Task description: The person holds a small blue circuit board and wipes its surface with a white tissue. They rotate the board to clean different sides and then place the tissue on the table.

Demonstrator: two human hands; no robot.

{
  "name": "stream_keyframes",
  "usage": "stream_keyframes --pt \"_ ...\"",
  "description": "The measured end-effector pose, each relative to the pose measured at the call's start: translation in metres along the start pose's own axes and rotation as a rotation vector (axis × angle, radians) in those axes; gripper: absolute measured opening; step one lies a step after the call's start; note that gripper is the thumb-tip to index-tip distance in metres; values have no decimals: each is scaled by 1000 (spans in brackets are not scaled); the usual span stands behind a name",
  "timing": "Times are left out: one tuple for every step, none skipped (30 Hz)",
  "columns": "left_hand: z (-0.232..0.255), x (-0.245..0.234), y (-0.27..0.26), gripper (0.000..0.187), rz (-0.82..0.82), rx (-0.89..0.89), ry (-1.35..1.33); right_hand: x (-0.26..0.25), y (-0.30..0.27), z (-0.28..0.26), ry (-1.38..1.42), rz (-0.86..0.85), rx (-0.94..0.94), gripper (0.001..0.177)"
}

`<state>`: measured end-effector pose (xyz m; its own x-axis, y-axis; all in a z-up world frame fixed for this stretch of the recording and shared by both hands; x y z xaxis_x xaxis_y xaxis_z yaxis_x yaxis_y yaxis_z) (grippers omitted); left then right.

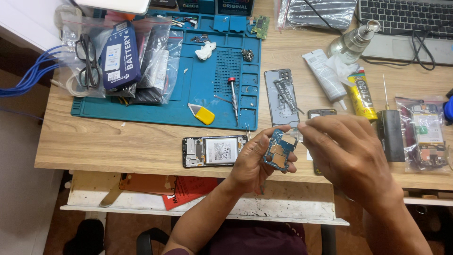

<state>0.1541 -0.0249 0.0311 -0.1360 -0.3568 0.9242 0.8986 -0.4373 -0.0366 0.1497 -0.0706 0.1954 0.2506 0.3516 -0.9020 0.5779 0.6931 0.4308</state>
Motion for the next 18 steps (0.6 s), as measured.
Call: stream_keyframes --pt "0 -1 0 54 2 1 0 0 0 -1 1 -1 -1 14" --pt "0 -1 1 53 -7 3 -15 -2 -1 -1 4 13 4 13" --pt "0 -1 1 53 -14 4 -31 -4 -2 -2 8 25 10 13" --pt "0 -2 1 53 -11 3 -32 -4 -2 -3 11 23 11 13" --pt "0 -3 2 54 -4 11 -16 -4 -3 -5 24 24 -1 13" --pt "1 -4 2 54 2 18 1 -4 -3 -7 37 25 -13 14" --pt "1 -4 2 54 5 18 1 -5 -1 -9 39 24 -12 14" --pt "2 -3 2 54 4 19 -4 -6 0 -13 42 27 -43 12" --pt "4 -2 2 54 3 20 -8 -8 2 -18 44 30 -74 11" --pt "4 -1 2 54 6 20 -9 -8 2 -19 47 30 -74 11" --pt "6 0 2 53 11 39 4 -7 2 -22 48 17 -80 12" --pt "8 0 3 52 16 58 16 -6 2 -24 48 5 -87 13" --pt "7 0 2 52 17 57 17 -6 2 -24 49 5 -86 13" --pt "6 -1 2 52 19 55 10 -5 2 -25 48 -1 -90 13" --pt "6 -1 3 51 20 54 4 -5 3 -26 45 -6 -94 14" --pt "5 -2 3 51 19 54 4 -4 3 -25 44 -5 -93 14" --pt "5 -2 3 52 12 58 4 -4 4 -24 52 -7 -95 13" --pt "4 -2 3 52 4 62 5 -3 4 -24 60 -9 -97 13"
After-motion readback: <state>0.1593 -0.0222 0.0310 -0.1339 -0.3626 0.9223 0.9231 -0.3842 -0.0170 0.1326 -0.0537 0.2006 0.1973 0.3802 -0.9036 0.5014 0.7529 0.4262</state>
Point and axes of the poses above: each hand's wrist, its own y-axis towards the middle knuckle, its own x-axis out of the palm, z = x × y, the point moved 10 cm from there along y, towards the middle knuckle, and after that the axes turned 1 degree about y, right-handed, at the moved point
